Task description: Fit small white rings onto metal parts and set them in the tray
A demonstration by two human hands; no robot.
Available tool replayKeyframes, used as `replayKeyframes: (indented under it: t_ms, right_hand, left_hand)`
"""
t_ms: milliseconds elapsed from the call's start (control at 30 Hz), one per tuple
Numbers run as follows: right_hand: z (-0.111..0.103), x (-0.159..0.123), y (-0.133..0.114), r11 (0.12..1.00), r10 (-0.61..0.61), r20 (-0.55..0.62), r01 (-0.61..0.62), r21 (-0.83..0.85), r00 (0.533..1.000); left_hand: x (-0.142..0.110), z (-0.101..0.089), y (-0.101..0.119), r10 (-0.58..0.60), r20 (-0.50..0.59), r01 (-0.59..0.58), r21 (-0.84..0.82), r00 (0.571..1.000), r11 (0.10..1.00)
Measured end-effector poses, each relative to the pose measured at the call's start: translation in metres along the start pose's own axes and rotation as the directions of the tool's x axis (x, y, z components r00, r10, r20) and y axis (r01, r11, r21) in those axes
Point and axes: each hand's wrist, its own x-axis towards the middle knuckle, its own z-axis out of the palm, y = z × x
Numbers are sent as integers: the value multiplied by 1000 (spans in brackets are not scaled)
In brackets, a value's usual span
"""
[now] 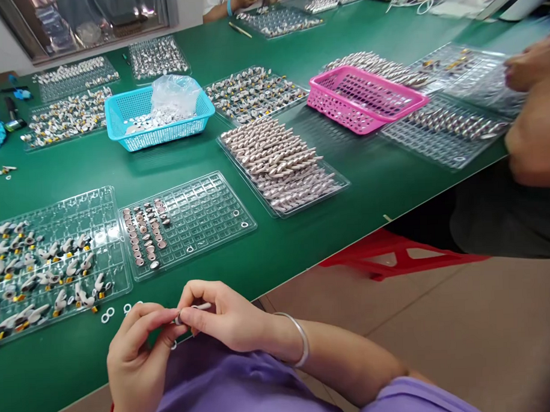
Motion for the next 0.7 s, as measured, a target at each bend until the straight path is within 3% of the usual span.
replayKeyframes:
  t_ms: [200,367,700]
  right_hand:
    - [-11,4,-2,986,33,117,-52,160,993]
    - [-15,4,-2,985,64,145,-86,153,987]
    - [-5,11,-2,990,-29,20,26,139,999]
  left_hand:
    - [5,-1,1,-150,21,151,-91,989,984]
    - [8,-3,0,-213,35,216,-115,976,970]
    - [14,-7,0,-80,53,83,-57,995,995]
